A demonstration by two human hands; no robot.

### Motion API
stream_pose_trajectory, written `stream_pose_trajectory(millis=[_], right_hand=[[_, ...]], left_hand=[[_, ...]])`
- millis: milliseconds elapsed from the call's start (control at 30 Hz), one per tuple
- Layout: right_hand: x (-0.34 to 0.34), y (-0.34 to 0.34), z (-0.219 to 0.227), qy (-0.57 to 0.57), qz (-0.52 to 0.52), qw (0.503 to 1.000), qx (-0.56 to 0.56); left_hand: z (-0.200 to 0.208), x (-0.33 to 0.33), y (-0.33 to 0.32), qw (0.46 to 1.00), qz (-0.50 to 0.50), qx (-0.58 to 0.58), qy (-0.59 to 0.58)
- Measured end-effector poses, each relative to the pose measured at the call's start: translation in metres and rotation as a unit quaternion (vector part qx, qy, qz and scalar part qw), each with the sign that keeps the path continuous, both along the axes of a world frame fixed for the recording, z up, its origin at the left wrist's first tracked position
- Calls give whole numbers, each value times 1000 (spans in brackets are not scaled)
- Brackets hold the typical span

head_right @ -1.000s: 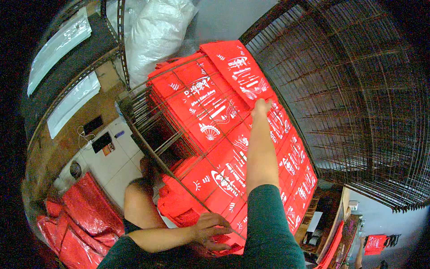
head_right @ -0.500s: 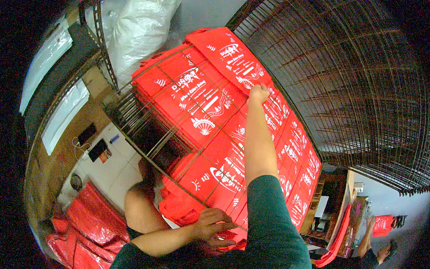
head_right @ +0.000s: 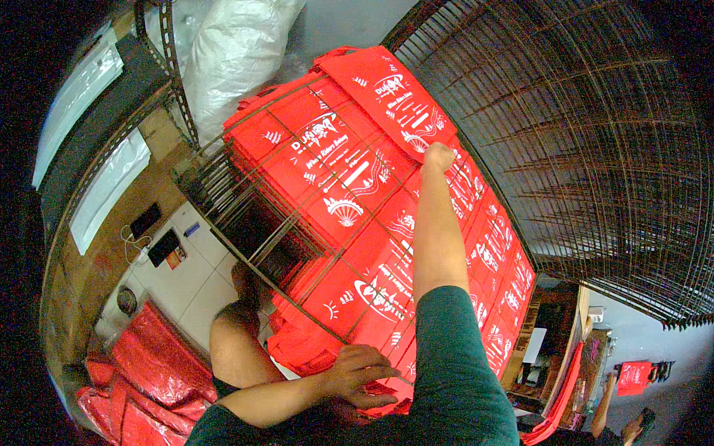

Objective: The person repeatedly picks up red tote bags from a table and stacks them into a wire cage. The person handles the bags one at a time, aligning them before placing them into the cage. A coworker in the background also handles similar red bags.

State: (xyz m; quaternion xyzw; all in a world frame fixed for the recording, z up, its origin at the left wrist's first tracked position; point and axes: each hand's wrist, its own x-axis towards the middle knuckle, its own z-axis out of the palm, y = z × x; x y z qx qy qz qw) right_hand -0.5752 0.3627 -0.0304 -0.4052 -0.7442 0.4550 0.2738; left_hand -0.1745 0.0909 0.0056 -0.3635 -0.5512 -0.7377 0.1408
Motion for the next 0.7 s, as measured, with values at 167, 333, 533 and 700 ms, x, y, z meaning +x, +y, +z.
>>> stream_pose_trajectory(millis=[167, 333, 533, 700], right_hand=[[-1, 16, 2, -29, -4, 999, 22], [2, 10, 7, -38, 9, 999, 37], [58, 4, 28, 76, 79, 968, 226], [169, 14, 64, 127, 222, 947, 196]], left_hand=[[1, 2, 1, 1000, -23, -7, -7], [-2, 0, 3, 1000, -17, -19, -3], [0, -7, 0, 1000, -2, -27, 7], [3, -8, 1, 999, 34, -5, 33]])
